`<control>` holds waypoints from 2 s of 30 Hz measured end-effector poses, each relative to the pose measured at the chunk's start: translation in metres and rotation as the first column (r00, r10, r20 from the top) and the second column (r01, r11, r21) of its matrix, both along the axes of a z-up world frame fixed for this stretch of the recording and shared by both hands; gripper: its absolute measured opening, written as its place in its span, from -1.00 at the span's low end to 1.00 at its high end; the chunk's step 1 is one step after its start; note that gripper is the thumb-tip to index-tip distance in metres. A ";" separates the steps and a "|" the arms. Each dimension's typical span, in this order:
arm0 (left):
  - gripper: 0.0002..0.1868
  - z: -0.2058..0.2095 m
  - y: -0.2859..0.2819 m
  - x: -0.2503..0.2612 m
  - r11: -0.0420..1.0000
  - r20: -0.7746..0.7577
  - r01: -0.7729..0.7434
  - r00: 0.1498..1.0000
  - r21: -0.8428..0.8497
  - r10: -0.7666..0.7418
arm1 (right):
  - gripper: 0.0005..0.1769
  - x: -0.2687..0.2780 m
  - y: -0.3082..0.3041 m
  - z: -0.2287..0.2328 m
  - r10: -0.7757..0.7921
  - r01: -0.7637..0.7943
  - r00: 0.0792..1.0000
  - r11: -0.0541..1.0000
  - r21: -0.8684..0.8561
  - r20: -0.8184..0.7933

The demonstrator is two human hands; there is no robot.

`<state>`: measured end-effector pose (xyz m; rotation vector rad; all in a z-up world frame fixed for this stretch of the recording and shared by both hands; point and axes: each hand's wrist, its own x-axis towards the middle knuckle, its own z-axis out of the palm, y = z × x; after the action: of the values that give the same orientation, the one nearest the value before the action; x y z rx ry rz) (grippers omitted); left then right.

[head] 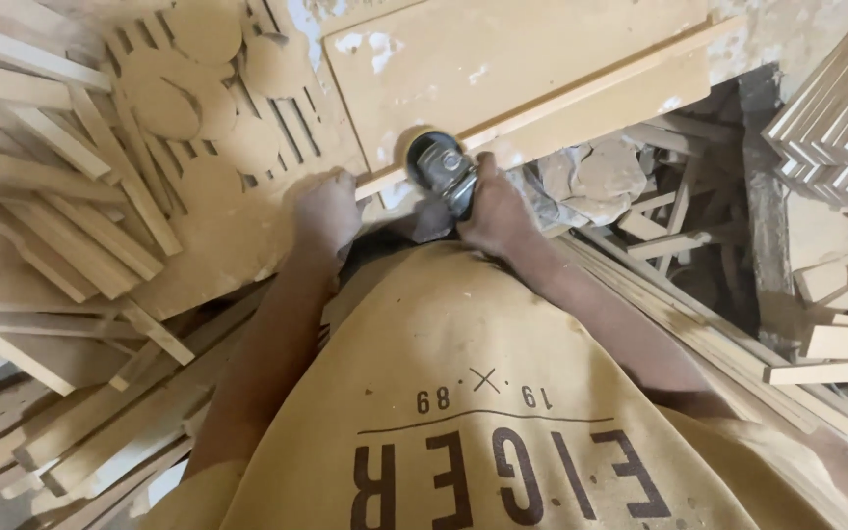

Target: Using an angle grinder with a sanding attachment to smooth the surface of a wooden board.

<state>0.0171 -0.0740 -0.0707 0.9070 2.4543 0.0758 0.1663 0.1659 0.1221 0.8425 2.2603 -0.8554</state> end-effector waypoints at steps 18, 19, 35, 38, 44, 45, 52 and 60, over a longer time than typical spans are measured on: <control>-0.45 0.061 0.016 -0.003 0.980 0.201 -0.130 0.967 -0.148 0.159 | -0.08 0.083 0.256 -0.011 -0.356 0.380 0.920 0.912 0.153 -0.164; -0.46 0.073 0.020 -0.002 0.977 0.196 -0.118 0.969 -0.178 0.153 | -0.04 0.089 0.272 -0.011 -0.389 0.416 0.905 0.893 0.174 -0.170; -0.64 0.101 0.033 -0.010 0.968 0.222 -0.066 0.967 -0.243 0.122 | 0.03 0.104 0.396 0.010 -0.666 0.678 0.735 0.718 0.156 -0.127; -0.61 0.111 0.037 -0.010 0.968 0.249 -0.103 0.955 -0.227 0.160 | 0.22 0.086 0.363 0.033 -0.714 0.716 0.696 0.684 0.139 -0.073; -0.43 0.097 0.025 -0.008 0.974 0.243 -0.061 0.963 -0.217 0.115 | 0.05 0.120 0.299 -0.023 -0.351 0.432 0.867 0.883 0.181 -0.354; -0.43 0.104 0.028 -0.007 0.974 0.241 -0.059 0.964 -0.217 0.112 | 0.05 0.107 0.267 -0.014 -0.354 0.435 0.865 0.882 0.180 -0.355; -0.40 0.094 0.028 -0.016 0.976 0.284 -0.024 0.955 -0.217 0.086 | -0.03 0.038 0.100 -0.009 -0.226 0.232 0.968 0.972 0.047 -0.104; -0.40 0.070 0.002 -0.014 0.984 0.472 -0.147 0.863 -0.104 0.179 | -0.03 0.014 0.016 -0.010 0.027 -0.030 0.995 0.999 -0.032 -0.098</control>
<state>0.0034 -0.0723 -0.0005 0.5635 2.0439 0.2504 0.1800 0.1820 0.1122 0.7669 2.3295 -0.9368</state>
